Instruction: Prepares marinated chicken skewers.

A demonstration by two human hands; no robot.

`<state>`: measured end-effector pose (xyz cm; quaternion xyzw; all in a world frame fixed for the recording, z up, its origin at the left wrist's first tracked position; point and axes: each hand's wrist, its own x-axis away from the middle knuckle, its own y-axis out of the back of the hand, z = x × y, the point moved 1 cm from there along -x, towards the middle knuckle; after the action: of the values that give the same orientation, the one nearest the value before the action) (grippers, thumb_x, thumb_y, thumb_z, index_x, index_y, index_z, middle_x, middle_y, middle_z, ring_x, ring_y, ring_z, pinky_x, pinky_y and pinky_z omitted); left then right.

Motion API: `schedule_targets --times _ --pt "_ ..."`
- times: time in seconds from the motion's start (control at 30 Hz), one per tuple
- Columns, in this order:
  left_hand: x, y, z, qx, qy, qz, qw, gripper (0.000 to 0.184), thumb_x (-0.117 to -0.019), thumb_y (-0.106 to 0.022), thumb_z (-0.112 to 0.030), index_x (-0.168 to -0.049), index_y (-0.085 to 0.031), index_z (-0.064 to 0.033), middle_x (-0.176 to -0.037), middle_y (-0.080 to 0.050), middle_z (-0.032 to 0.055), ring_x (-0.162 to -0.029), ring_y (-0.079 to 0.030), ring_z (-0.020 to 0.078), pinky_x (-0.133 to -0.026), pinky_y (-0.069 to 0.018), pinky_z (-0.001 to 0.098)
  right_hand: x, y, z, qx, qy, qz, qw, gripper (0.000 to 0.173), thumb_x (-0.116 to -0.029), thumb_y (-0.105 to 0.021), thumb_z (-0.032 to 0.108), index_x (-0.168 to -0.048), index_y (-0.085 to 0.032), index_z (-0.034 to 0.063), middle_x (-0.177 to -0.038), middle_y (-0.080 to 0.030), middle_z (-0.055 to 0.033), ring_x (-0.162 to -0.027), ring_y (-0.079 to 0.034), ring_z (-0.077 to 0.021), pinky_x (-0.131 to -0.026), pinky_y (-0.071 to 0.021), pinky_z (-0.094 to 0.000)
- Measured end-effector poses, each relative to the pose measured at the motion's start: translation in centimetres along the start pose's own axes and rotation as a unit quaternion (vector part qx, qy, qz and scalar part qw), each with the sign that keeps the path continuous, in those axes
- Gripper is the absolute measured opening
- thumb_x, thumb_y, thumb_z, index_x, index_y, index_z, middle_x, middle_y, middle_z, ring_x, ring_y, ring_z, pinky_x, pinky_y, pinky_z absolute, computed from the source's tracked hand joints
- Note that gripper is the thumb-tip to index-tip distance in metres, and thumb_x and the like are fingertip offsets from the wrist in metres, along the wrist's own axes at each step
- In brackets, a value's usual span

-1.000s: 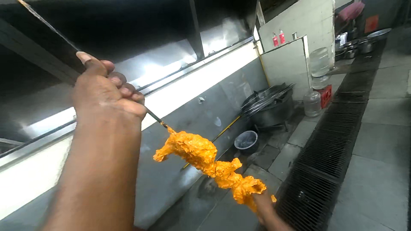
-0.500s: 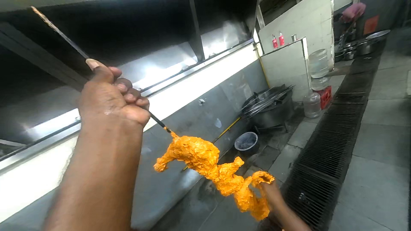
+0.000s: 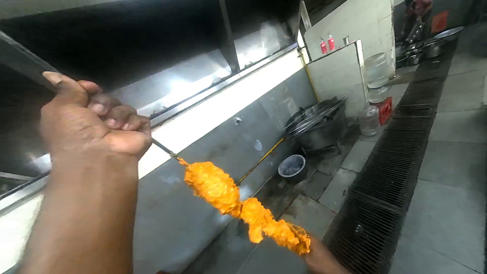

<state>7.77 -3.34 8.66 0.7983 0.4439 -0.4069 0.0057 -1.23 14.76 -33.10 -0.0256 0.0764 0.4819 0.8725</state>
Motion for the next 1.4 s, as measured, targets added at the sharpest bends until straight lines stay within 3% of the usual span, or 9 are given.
schedule_targets --times 0.1,0.33,0.4,0.5,0.7,0.83,1.23,1.3,1.4 --pt "-1.4 1.6 -0.3 0.003 0.006 0.012 1.000 0.042 -0.1114 -0.031 -0.044 -0.081 -0.049 -0.0226 -0.055 -0.034 -0.0118 -0.042 -0.033 -0.0016 -0.041 -0.0305 0.0113 0.2 -0.4 -0.4 -0.022 -0.033 -0.015 0.999 0.044 -0.0908 -0.062 0.001 -0.134 -0.059 -0.0060 -0.122 -0.068 -0.0197 -0.111 -0.065 -0.0217 -0.099 -0.0513 -0.0379" --pt "-1.5 2.8 -0.9 0.061 -0.027 0.060 0.996 0.031 -0.1103 -0.035 -0.022 -0.086 -0.055 -0.0196 -0.060 -0.044 -0.0104 -0.046 -0.037 -0.0023 -0.044 -0.0326 0.0095 2.6 -2.2 0.7 0.018 -0.045 -0.006 0.999 0.047 -0.0928 -0.059 0.000 -0.137 -0.054 -0.0142 -0.132 -0.061 -0.0312 -0.125 -0.060 -0.0355 -0.110 -0.0445 -0.0448" --pt "-1.4 2.8 -0.9 0.120 -0.025 0.065 0.990 0.036 -0.1114 -0.030 -0.019 -0.085 -0.054 -0.0149 -0.061 -0.045 -0.0077 -0.046 -0.038 -0.0022 -0.043 -0.0332 0.0084 2.8 -2.1 1.4 0.000 -0.054 -0.041 0.998 0.040 -0.0942 -0.057 -0.002 -0.132 -0.057 -0.0144 -0.128 -0.063 -0.0300 -0.122 -0.062 -0.0324 -0.108 -0.0457 -0.0411" --pt "-1.4 2.9 -1.3 0.156 -0.004 0.008 0.988 0.047 -0.1109 -0.026 -0.016 -0.069 -0.048 -0.0141 -0.052 -0.042 -0.0063 -0.041 -0.038 -0.0016 -0.041 -0.0328 0.0088 1.8 -1.9 0.6 -0.012 -0.085 -0.053 0.995 0.038 -0.0921 -0.059 -0.002 -0.129 -0.061 -0.0109 -0.122 -0.067 -0.0268 -0.114 -0.065 -0.0313 -0.102 -0.0491 -0.0435" --pt "-0.8 3.0 -1.9 0.126 -0.016 -0.011 0.992 0.043 -0.1105 -0.027 -0.010 -0.073 -0.046 -0.0132 -0.053 -0.040 -0.0057 -0.043 -0.037 -0.0015 -0.043 -0.0325 0.0078 -1.0 -0.4 -0.5 -0.054 -0.074 -0.088 0.992 0.030 -0.0866 -0.069 0.001 -0.116 -0.067 -0.0056 -0.111 -0.070 -0.0187 -0.105 -0.068 -0.0236 -0.097 -0.0530 -0.0400" --pt "-0.8 2.8 -2.3 0.048 -0.007 -0.007 0.999 0.041 -0.1101 -0.030 -0.009 -0.073 -0.046 -0.0168 -0.053 -0.037 -0.0082 -0.043 -0.035 -0.0025 -0.044 -0.0322 0.0078 -2.4 -0.2 1.2 -0.129 -0.094 -0.022 0.987 0.039 -0.0858 -0.069 -0.003 -0.124 -0.061 -0.0057 -0.115 -0.068 -0.0167 -0.104 -0.066 -0.0177 -0.095 -0.0539 -0.0349" --pt "-0.3 3.2 -2.6 0.117 -0.003 0.046 0.992 0.043 -0.1101 -0.023 -0.009 -0.075 -0.048 -0.0131 -0.054 -0.040 -0.0066 -0.045 -0.038 -0.0027 -0.046 -0.0338 0.0067 -1.8 0.4 2.2 -0.280 -0.192 -0.105 0.935 0.046 -0.0941 -0.059 -0.005 -0.138 -0.047 -0.0058 -0.121 -0.060 -0.0186 -0.103 -0.062 -0.0176 -0.087 -0.0534 -0.0326" --pt "-0.2 3.4 -2.7 0.110 -0.004 0.028 0.993 0.042 -0.1099 -0.026 -0.009 -0.075 -0.048 -0.0133 -0.054 -0.040 -0.0066 -0.044 -0.038 -0.0029 -0.045 -0.0333 0.0068 -1.3 0.4 1.1 -0.272 -0.181 -0.085 0.941 0.052 -0.0894 -0.062 -0.008 -0.139 -0.046 -0.0056 -0.120 -0.061 -0.0181 -0.103 -0.063 -0.0174 -0.087 -0.0549 -0.0328" --pt "-0.2 3.4 -2.7 0.074 -0.011 0.017 0.997 0.036 -0.1094 -0.029 -0.007 -0.080 -0.048 -0.0139 -0.057 -0.042 -0.0067 -0.046 -0.038 -0.0034 -0.046 -0.0339 0.0059 0.0 -0.4 -1.2 -0.240 -0.079 -0.102 0.962 0.047 -0.0798 -0.072 -0.007 -0.125 -0.058 -0.0063 -0.109 -0.069 -0.0117 -0.097 -0.068 -0.0095 -0.087 -0.0576 -0.0269"
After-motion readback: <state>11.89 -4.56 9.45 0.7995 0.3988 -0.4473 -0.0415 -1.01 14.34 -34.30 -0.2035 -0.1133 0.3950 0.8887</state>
